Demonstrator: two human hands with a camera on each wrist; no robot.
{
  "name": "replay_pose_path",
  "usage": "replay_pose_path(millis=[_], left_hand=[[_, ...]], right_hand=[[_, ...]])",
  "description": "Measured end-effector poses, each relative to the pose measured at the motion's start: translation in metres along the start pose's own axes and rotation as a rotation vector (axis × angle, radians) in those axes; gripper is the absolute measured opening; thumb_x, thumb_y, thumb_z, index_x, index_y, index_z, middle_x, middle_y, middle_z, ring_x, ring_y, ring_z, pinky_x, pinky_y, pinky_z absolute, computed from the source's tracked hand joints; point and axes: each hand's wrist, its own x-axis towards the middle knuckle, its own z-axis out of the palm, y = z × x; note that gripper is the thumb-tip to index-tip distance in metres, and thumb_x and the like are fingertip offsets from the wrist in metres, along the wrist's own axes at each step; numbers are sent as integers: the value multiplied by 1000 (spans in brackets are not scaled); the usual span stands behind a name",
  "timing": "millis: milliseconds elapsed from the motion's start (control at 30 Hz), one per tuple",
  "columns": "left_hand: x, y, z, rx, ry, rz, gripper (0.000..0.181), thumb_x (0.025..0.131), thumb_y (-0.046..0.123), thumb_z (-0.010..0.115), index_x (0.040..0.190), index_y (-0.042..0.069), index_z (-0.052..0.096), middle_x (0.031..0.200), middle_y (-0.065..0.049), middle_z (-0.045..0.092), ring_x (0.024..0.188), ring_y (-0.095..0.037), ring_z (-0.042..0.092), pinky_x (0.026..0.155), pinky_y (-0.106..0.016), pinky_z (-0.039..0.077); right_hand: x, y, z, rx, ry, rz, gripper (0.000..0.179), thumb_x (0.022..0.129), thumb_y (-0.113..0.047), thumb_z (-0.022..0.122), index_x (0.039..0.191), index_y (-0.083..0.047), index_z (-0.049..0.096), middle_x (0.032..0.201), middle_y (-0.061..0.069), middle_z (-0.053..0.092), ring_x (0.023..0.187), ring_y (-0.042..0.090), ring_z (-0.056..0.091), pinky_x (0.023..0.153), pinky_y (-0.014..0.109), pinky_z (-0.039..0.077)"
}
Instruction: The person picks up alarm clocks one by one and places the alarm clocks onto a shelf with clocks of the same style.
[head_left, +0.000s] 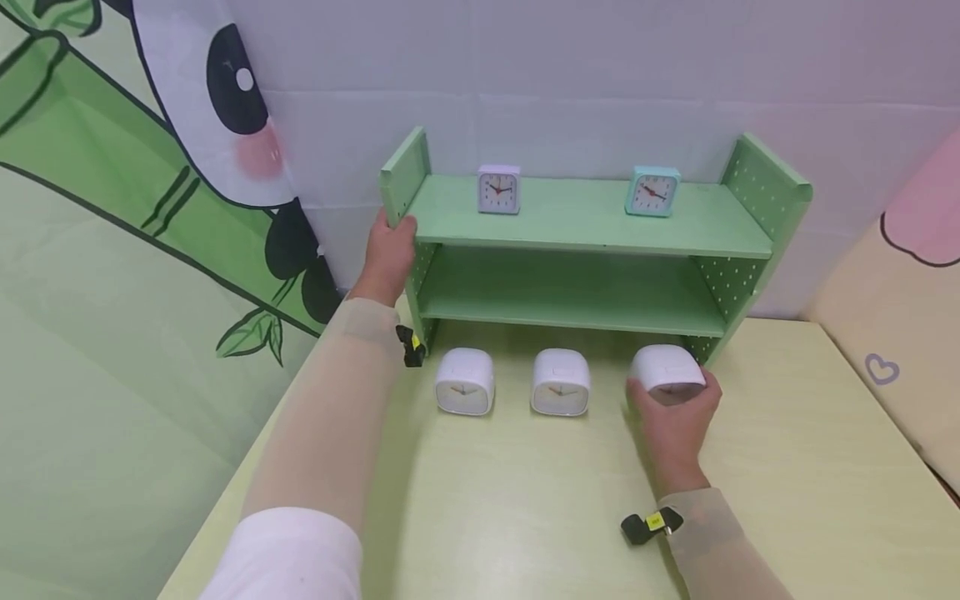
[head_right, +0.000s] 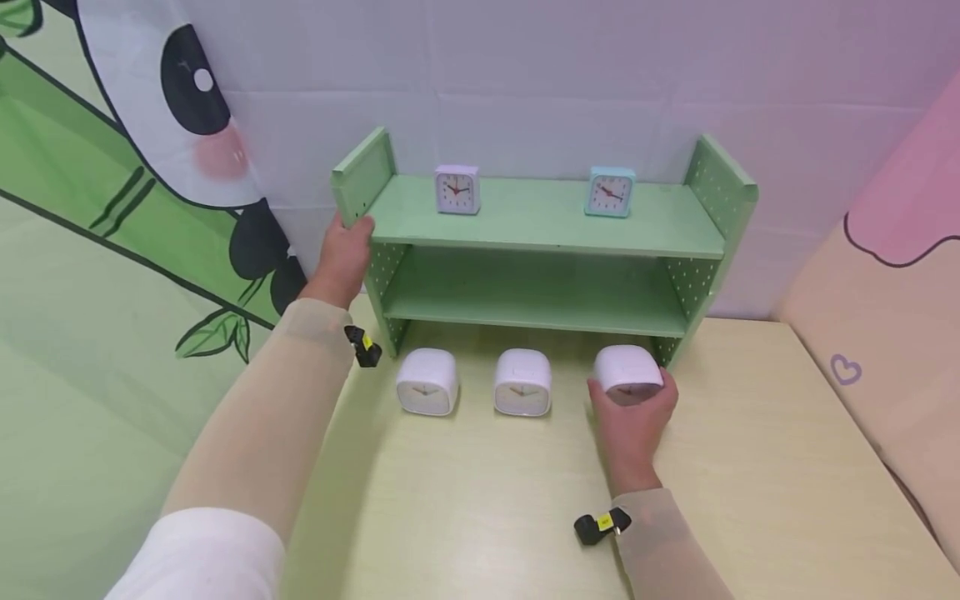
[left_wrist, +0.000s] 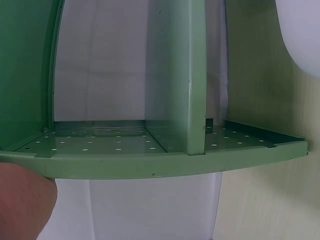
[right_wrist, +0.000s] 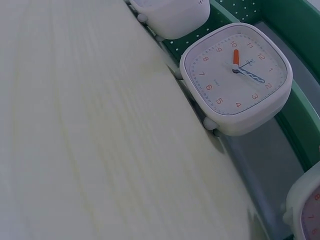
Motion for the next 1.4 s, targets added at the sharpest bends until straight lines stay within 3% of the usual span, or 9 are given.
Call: replay_pose_path(millis=[433, 733, 1033, 1400], left_hand=[[3, 3, 4, 4, -7, -8, 50, 110, 38, 43, 158, 28, 36, 153, 0, 47, 137, -16, 41, 119, -46, 28], [0, 4, 2, 19, 5, -11, 51, 110, 37, 41, 159, 28, 34, 154, 0, 45, 139, -16, 40, 120, -47, 27], [0, 4, 4, 10, 7, -19, 51, 109, 37, 42, 159, 27, 35, 153, 0, 45, 138, -16, 40, 120, -46, 27], [2, 0, 3, -11, 22, -17, 50, 109, 37, 44, 157, 25, 37, 151, -1, 47, 132, -16, 41, 116, -43, 31]], right_hand=[[-6, -15, -3, -10, 77, -130, 104, 77, -30, 92, 154, -17, 24, 152, 4, 30, 135, 21, 35, 112, 38, 32], [-11, -40, -5, 41, 64, -169, 104, 77, -27, 93, 154, -19, 23, 152, 2, 30, 134, 18, 34, 108, 38, 35], [-14, -66, -4, 105, 58, -135, 104, 75, -22, 94, 153, -21, 24, 153, 3, 31, 135, 19, 33, 109, 38, 38], [0, -93, 3, 147, 74, -169, 102, 76, -23, 92, 152, -23, 24, 154, 1, 30, 138, 17, 33, 109, 38, 41]])
